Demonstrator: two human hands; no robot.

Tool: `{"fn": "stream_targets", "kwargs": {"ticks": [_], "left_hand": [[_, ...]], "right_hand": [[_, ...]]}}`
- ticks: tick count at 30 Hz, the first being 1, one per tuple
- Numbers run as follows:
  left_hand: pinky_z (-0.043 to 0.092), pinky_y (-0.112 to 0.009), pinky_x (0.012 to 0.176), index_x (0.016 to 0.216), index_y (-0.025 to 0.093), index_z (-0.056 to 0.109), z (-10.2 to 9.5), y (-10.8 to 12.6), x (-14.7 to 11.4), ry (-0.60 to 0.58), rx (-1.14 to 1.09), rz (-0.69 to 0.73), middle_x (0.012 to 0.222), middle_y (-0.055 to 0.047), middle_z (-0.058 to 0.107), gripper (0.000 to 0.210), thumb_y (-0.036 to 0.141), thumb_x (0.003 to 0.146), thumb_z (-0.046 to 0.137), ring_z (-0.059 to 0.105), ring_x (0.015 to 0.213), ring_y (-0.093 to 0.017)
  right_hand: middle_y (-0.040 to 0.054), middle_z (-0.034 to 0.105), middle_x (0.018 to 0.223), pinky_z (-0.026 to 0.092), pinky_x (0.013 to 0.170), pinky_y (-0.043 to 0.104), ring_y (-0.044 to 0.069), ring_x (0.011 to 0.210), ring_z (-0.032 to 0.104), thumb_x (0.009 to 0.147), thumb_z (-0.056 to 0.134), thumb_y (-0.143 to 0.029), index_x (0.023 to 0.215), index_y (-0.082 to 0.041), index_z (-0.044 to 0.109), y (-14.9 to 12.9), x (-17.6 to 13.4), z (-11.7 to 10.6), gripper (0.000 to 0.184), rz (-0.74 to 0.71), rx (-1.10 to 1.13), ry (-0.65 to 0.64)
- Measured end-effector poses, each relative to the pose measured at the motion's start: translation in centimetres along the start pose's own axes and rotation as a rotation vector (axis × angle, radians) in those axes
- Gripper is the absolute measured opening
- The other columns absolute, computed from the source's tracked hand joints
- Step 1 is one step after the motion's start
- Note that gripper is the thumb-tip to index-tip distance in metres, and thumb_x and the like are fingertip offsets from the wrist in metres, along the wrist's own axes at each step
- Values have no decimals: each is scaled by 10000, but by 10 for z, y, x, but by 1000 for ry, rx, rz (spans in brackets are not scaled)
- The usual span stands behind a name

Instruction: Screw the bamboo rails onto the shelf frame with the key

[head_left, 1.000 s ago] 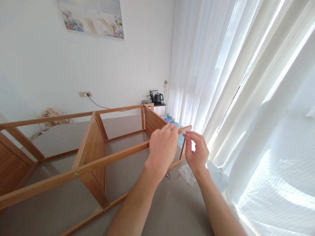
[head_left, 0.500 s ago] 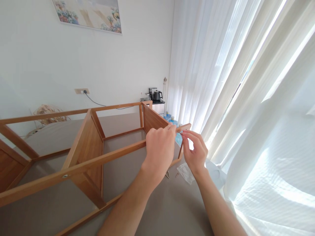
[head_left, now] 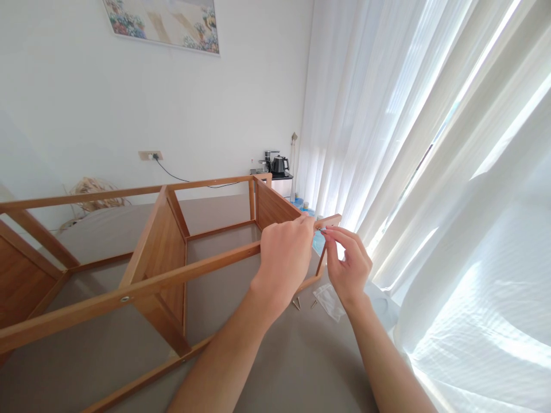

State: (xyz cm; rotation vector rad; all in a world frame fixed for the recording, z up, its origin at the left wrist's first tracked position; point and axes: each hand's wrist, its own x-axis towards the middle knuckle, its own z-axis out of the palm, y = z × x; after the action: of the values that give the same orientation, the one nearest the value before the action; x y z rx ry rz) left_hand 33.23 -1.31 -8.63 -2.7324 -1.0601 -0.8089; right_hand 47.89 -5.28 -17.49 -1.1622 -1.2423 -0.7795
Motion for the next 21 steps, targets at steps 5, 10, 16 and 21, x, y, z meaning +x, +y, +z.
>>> {"fn": "stream_targets", "kwargs": {"ticks": [5, 10, 16, 21], "left_hand": [[374, -286, 563, 1135, 248, 641, -1, -1, 0, 8, -4, 25, 830, -10, 751, 201, 251, 1006, 487, 717, 737, -210], [402, -287, 569, 1159, 250, 639, 1, -1, 1, 17, 2, 24, 937, -26, 768, 202, 260, 993, 524, 723, 747, -207], [427, -290, 573, 1176, 232, 637, 1, -2, 1, 3, 15, 34, 951, -38, 764, 218, 280, 992, 530, 723, 752, -215], [421, -278, 565, 1192, 215, 627, -1, -2, 0, 4, 3, 47, 905, -27, 758, 226, 247, 1004, 507, 717, 736, -204]], "right_hand": [[44, 740, 1040, 617, 851, 387, 202, 989, 714, 932, 619, -151, 1085, -250, 680, 1, -1, 1, 192, -12, -1, 10], [45, 741, 1037, 625, 832, 378, 201, 967, 721, 919, 632, -134, 1103, -250, 685, 2, -2, 2, 223, -25, -13, 23], [47, 746, 1056, 636, 840, 374, 201, 970, 727, 920, 635, -129, 1103, -258, 691, 1, -1, 1, 231, -77, -41, 21], [55, 742, 1116, 629, 887, 359, 198, 998, 729, 891, 645, -53, 1128, -251, 696, 0, 2, 0, 313, -132, -9, 27]]}}
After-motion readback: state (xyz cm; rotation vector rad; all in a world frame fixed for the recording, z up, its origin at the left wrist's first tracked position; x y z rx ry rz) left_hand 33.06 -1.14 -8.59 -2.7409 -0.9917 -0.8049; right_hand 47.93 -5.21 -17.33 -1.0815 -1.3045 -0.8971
